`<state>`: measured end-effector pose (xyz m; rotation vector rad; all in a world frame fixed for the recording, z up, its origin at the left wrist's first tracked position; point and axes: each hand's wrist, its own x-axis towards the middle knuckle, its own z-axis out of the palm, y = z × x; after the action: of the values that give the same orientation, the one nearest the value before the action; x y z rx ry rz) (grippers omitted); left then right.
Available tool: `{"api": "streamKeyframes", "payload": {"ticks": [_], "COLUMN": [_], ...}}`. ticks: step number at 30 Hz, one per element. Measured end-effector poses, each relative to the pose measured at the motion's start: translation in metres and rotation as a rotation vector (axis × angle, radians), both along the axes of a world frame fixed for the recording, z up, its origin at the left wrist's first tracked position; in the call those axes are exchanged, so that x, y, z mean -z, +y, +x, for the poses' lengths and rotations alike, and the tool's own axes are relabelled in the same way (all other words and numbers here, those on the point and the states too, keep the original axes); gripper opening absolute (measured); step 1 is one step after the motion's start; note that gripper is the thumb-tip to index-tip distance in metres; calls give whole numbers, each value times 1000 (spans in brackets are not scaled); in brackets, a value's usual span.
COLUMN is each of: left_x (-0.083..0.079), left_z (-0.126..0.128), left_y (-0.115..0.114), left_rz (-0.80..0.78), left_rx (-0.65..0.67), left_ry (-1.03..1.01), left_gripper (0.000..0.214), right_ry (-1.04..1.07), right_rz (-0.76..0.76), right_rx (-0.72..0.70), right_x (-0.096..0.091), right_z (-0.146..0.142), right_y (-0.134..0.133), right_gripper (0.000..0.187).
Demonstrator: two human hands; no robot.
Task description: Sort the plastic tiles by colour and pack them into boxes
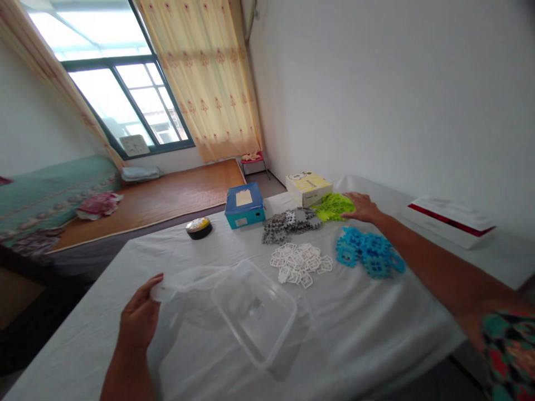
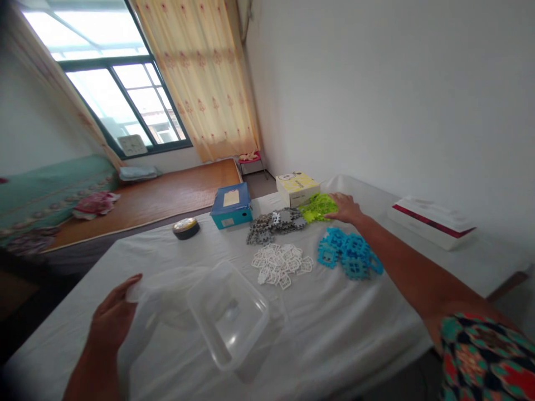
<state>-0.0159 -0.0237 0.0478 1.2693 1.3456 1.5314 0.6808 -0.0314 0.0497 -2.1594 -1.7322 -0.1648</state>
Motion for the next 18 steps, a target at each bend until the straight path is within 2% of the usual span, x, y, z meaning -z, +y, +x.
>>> {"api": "streamKeyframes", "payload": {"ticks": [2,5,8,11,13,18], "left_x": [1,5,8,8,6,-1], "left_z": [-13,-27,-31,-30,-30,-27], "left_y": [-2,-4,-3,-2,-1,-2], "left_rz": [-118,-226,-277,-306,-313,-406], "left_rx": [79,91,67,59,43,-40], "left_ry": [-71,-75,-2,69,81,19], "left_gripper": [47,49,48,49,48,51], "right_ry": [-57,-108,-102,-100,-118,-198], "right_rz": [-149,-358,-443,-407,-387,-384], "right_rx": [10,-55,-107,-190,-226,-197], "right_x": [3,8,15,21,23,25], "right_z": [8,11,17,29,36,39], "right_y": [22,49,67,77,81,75], "right_gripper": [103,120,128,125,116,96]}}
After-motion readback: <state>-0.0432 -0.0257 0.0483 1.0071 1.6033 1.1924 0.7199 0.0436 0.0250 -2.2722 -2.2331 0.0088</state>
